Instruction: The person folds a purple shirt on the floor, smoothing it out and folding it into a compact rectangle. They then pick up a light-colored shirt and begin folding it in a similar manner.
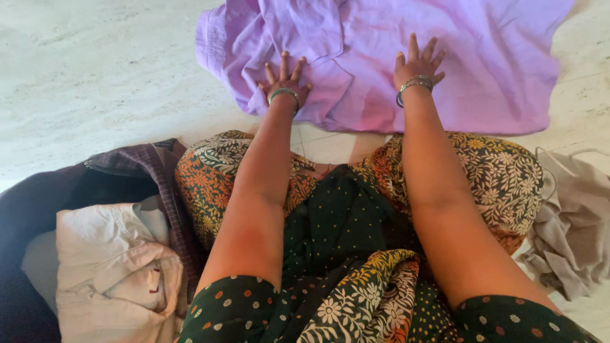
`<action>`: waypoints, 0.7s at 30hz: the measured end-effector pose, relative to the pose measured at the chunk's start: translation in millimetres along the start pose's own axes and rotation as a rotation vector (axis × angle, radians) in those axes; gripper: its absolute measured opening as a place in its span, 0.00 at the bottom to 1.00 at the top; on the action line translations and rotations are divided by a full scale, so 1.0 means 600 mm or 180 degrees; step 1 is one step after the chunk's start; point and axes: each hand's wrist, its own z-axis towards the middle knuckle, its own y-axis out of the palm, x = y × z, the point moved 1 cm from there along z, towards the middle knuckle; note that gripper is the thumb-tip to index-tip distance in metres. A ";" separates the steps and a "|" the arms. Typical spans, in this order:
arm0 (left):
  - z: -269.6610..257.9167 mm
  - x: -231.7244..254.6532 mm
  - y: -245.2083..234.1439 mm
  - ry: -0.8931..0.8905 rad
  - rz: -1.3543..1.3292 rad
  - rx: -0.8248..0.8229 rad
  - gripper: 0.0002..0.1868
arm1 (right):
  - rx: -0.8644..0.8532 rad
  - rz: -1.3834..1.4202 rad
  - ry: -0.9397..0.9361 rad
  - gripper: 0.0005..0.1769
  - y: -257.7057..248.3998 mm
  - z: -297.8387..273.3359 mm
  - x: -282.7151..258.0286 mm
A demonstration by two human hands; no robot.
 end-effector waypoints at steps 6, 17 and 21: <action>0.040 -0.071 -0.023 -0.0177 -0.0142 0.0067 0.42 | 0.0072 -0.0340 -0.0277 0.37 0.037 0.022 0.005; 0.057 -0.114 -0.026 -0.0055 0.0191 -0.0074 0.46 | -0.0129 -0.0629 0.0017 0.38 -0.035 0.125 0.164; 0.048 -0.124 -0.020 -0.0110 0.0185 -0.0011 0.46 | -0.0440 -0.0623 0.0128 0.40 -0.071 0.164 0.283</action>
